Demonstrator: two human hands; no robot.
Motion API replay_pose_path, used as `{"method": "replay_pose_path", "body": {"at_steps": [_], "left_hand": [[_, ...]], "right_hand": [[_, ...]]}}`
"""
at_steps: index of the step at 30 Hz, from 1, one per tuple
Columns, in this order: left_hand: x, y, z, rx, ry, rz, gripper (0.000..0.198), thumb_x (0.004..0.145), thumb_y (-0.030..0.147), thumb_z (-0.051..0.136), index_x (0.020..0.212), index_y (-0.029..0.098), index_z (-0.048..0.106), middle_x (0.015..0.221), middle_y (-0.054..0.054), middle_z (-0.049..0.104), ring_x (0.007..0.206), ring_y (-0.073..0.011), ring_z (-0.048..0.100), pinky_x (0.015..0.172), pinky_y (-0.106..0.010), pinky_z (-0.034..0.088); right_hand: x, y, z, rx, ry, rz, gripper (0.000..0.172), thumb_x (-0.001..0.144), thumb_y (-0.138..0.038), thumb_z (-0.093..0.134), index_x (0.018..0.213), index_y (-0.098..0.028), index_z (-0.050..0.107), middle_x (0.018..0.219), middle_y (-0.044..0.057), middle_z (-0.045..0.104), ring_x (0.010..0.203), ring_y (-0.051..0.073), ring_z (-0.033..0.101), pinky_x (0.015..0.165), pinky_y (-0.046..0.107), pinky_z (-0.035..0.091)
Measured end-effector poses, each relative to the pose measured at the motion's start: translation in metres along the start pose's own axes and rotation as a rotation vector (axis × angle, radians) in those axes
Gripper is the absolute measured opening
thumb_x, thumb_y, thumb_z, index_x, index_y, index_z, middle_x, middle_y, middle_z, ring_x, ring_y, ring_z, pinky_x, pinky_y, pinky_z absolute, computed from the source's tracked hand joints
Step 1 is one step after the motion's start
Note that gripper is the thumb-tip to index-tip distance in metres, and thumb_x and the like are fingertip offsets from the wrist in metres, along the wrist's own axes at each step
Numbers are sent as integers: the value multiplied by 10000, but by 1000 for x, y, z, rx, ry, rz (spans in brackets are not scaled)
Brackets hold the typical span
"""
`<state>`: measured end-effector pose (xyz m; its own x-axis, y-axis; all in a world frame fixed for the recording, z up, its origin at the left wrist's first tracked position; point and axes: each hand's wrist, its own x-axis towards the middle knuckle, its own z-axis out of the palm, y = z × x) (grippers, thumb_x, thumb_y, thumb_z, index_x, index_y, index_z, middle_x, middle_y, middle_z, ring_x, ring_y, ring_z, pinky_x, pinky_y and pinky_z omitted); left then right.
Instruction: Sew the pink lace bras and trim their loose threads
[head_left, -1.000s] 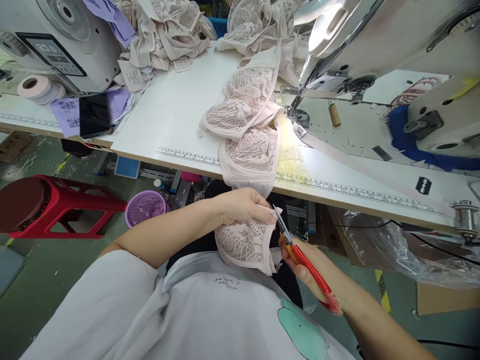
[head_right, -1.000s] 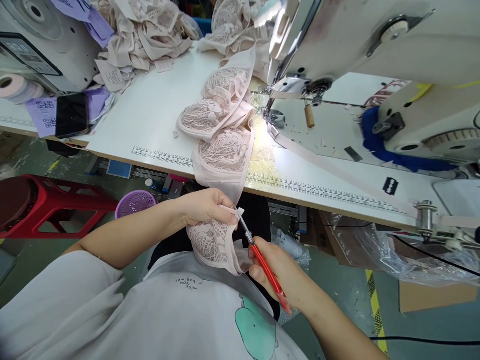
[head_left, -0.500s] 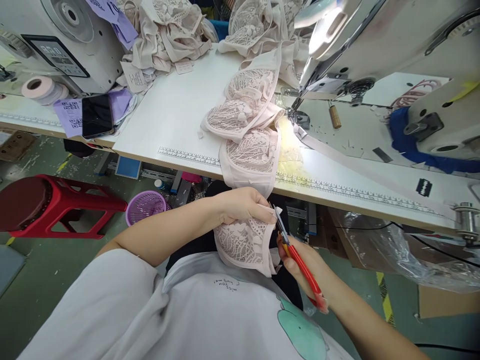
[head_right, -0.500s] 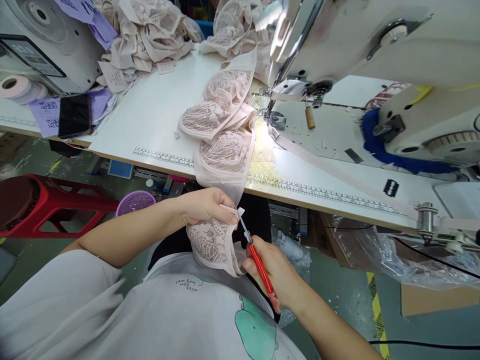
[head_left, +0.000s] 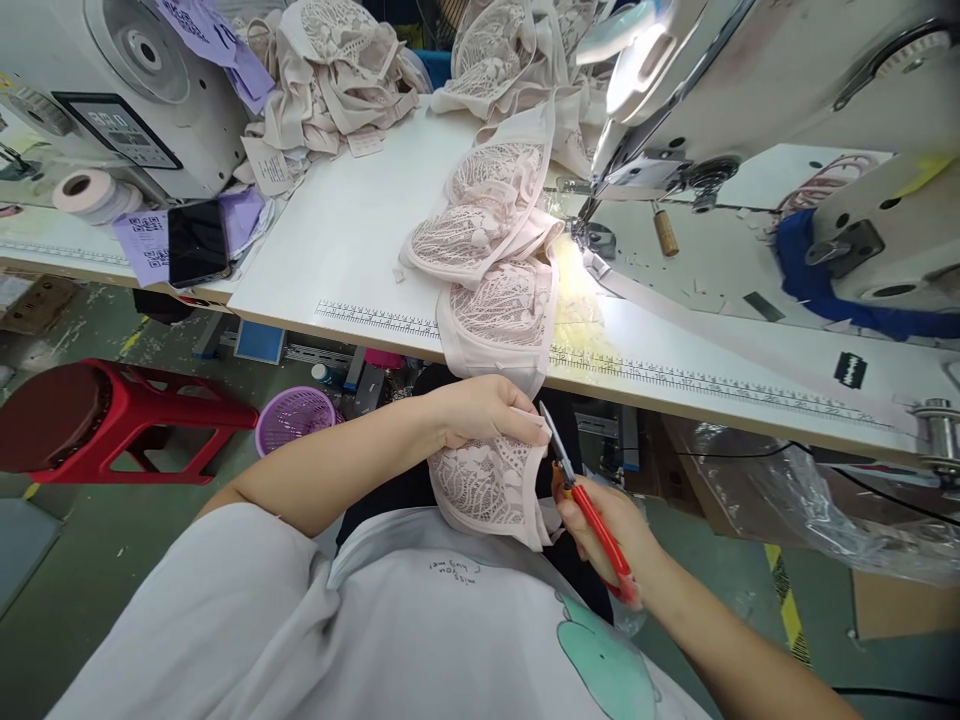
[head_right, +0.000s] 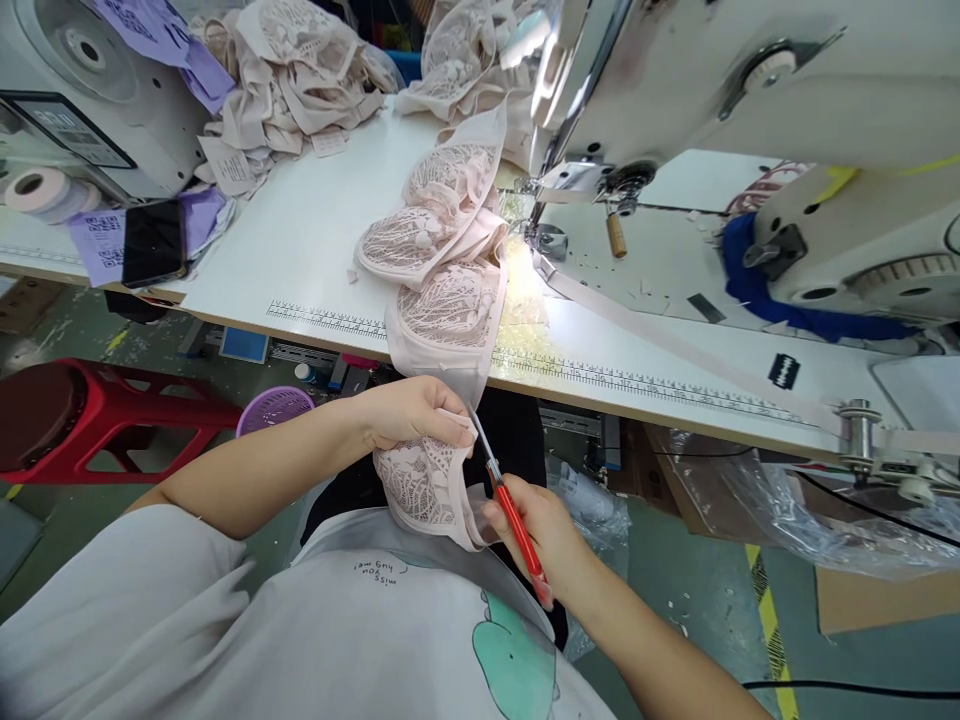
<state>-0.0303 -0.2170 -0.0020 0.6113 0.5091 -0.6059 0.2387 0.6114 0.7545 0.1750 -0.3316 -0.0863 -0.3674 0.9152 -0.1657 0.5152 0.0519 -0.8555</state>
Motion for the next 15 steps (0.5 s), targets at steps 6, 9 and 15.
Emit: {"method": "replay_pose_path", "body": {"at_steps": [6,9,15], "left_hand": [[-8,-5,-8,28,-28,115,80,676,203,790,653,137,752,573,18,640,546,-62,527,557,-188,411],[-15,-9,-11,56,-2,226,158,656,275,836,711,140,777,659,-12,694,608,-84,568,614,-212,446],[-26,-10,-15,145,99,364,293,621,379,867,763,130,803,707,-50,719,652,-121,595,647,-244,478]], "right_hand": [[2,0,-17,63,65,-37,519,956,-683,337,711,-240,452,553,-17,470,475,144,451,451,289,385],[5,0,-22,68,159,-55,457,896,-691,497,808,-243,519,646,6,577,513,155,494,486,303,434],[21,-15,-8,53,213,-103,459,790,-671,663,792,-260,458,1018,131,742,667,214,637,598,376,542]]}}
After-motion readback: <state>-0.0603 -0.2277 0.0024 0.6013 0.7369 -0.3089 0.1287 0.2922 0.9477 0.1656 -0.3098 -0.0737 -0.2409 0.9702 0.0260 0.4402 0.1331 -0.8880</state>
